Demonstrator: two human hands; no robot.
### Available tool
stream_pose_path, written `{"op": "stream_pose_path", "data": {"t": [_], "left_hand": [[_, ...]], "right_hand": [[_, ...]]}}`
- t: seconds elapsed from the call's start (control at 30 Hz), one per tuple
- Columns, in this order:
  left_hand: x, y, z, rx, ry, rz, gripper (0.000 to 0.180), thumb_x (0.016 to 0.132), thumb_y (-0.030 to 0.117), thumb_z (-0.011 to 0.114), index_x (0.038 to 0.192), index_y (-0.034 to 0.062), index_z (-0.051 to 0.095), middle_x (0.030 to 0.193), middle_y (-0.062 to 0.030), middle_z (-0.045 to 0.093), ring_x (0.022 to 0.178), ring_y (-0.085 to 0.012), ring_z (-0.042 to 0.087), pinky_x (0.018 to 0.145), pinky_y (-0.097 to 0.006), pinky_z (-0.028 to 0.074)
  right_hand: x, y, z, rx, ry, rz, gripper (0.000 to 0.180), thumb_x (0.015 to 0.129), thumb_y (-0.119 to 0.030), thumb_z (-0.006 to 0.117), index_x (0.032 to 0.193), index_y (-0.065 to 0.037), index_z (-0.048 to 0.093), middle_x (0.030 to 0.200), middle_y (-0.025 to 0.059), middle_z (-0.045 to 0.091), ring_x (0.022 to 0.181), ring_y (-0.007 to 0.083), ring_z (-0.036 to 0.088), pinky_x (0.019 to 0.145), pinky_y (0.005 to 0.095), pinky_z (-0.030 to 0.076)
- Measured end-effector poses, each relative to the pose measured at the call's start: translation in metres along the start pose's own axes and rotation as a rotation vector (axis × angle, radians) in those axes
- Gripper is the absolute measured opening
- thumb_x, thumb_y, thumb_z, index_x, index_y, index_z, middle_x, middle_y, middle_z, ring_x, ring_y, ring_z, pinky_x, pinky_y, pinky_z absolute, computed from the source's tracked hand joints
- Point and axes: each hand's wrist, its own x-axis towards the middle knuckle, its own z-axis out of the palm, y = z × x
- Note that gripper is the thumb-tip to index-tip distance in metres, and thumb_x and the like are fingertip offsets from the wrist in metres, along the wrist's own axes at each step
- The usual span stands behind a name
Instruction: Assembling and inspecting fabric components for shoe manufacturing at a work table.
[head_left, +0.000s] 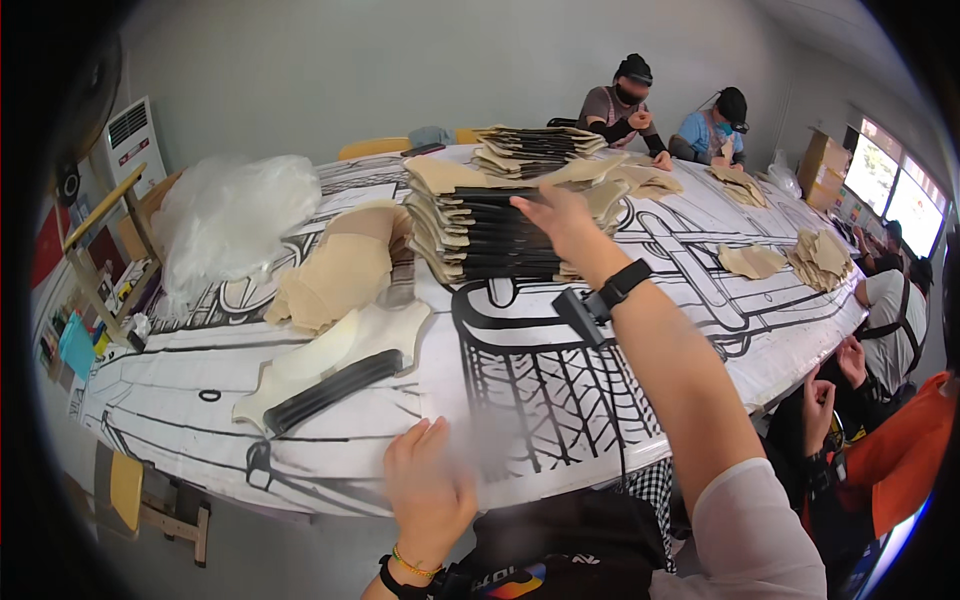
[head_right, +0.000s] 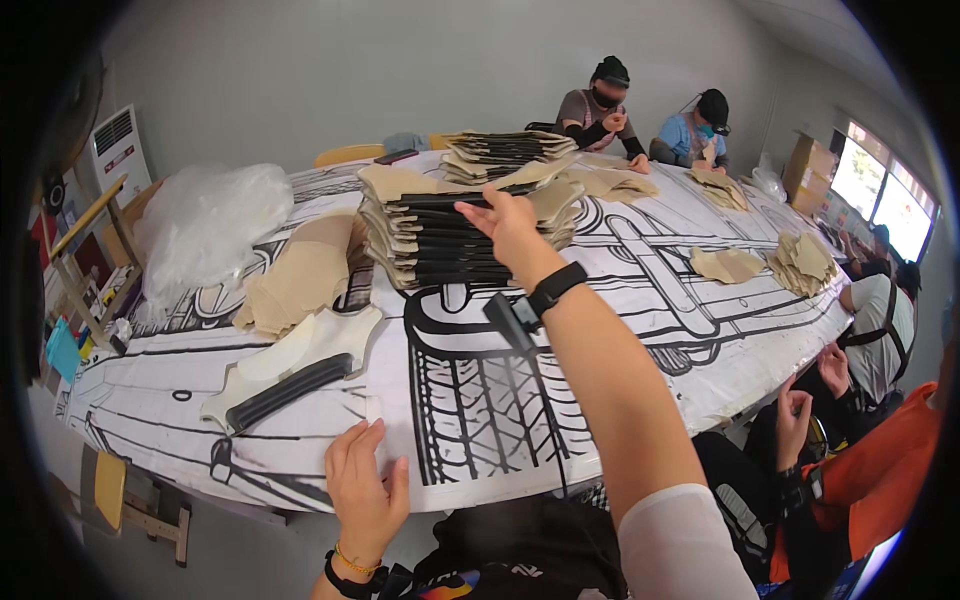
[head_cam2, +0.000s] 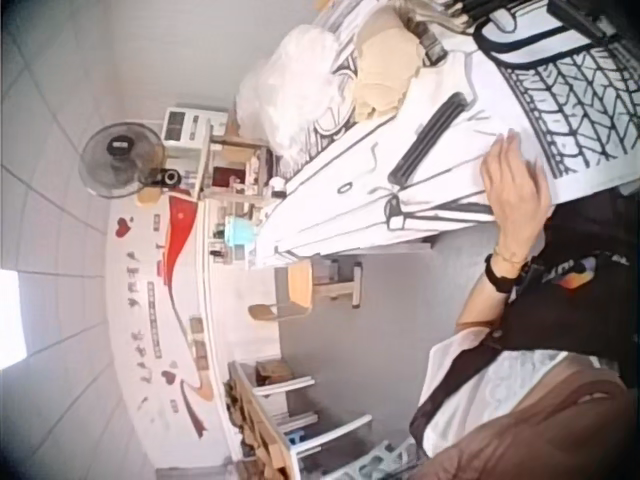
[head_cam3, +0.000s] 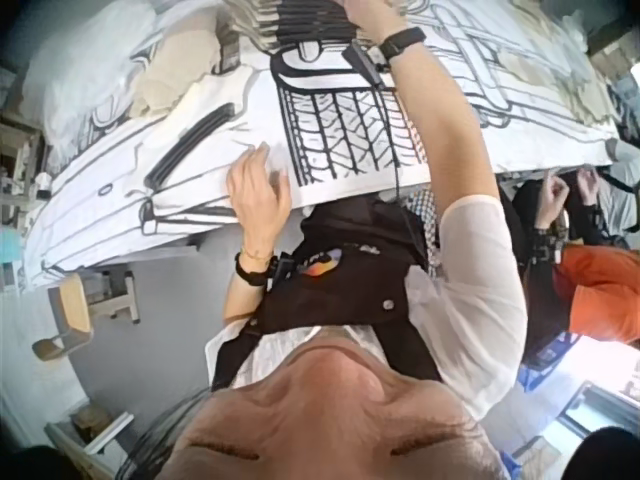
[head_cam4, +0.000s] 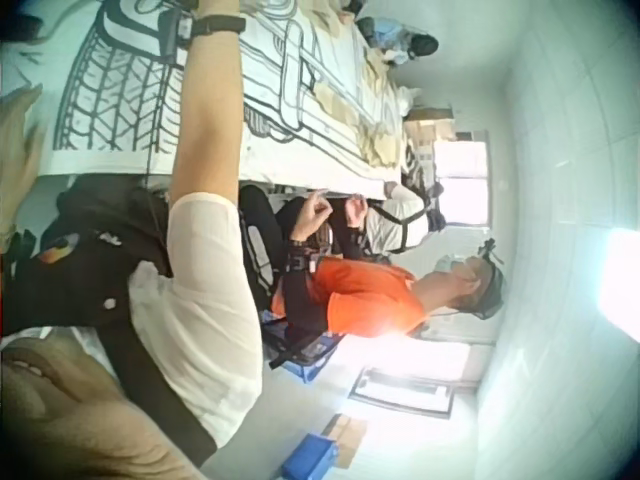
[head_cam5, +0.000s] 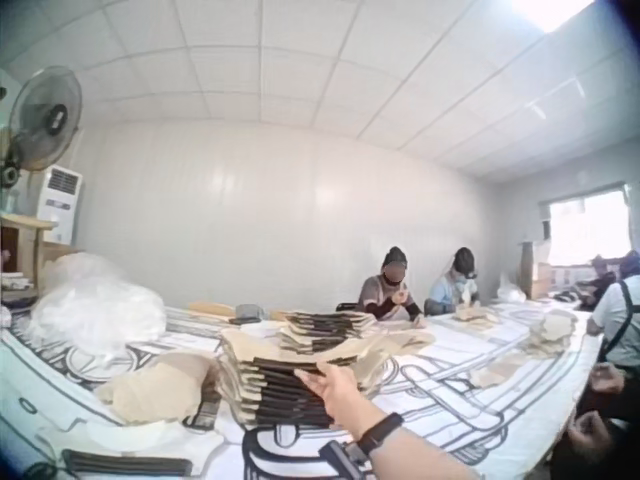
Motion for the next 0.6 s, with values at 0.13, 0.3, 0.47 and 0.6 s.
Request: {"op": "stream_pose_path", "data": {"t": [0.13, 0.3, 0.47, 0.6], "left_hand": [[0.0, 0.001, -0.001, -0.019, -0.006, -0.025, 0.043, 0.076, 0.007, 0.067, 0.117, -0.0038, 0.056, 0.112, -0.0173, 0.061, 0.109, -0.0349, 0.054, 0.093, -0.044, 0.04], [0.0, -0.002, 0.001, -0.023, 0.006, -0.008, 0.042, 0.077, 0.008, 0.068, 0.116, -0.0039, 0.057, 0.109, -0.0179, 0.062, 0.104, -0.035, 0.056, 0.09, -0.042, 0.042], [0.006, 0.0, 0.007, -0.036, 0.029, -0.035, 0.04, 0.077, 0.008, 0.068, 0.114, -0.0031, 0.058, 0.107, -0.0188, 0.062, 0.101, -0.0352, 0.056, 0.089, -0.043, 0.042], [0.007, -0.001, 0.006, -0.038, 0.024, -0.06, 0.038, 0.077, 0.007, 0.067, 0.113, -0.0026, 0.059, 0.109, -0.0202, 0.061, 0.103, -0.0365, 0.055, 0.09, -0.044, 0.041]], "right_hand": [[0.0, -0.017, -0.018, -0.234, -0.102, 0.145, 0.031, 0.096, -0.021, 0.055, 0.104, 0.009, 0.052, 0.098, 0.0201, 0.063, 0.085, 0.0312, 0.07, 0.069, 0.0301, 0.06], [-0.013, -0.022, -0.02, -0.568, -0.098, 0.234, 0.037, 0.099, -0.033, 0.049, 0.094, 0.002, 0.061, 0.084, 0.0117, 0.068, 0.074, 0.0194, 0.069, 0.062, 0.026, 0.055], [-0.018, -0.014, -0.029, -0.466, -0.058, 0.214, 0.047, 0.101, -0.039, 0.038, 0.095, 0.001, 0.062, 0.081, 0.009, 0.066, 0.067, 0.0172, 0.066, 0.058, 0.0275, 0.053], [-0.041, -0.006, -0.017, -0.496, -0.357, 0.27, 0.036, 0.096, -0.035, 0.044, 0.096, -0.003, 0.063, 0.082, 0.0084, 0.067, 0.067, 0.0165, 0.065, 0.058, 0.0272, 0.049]]}}
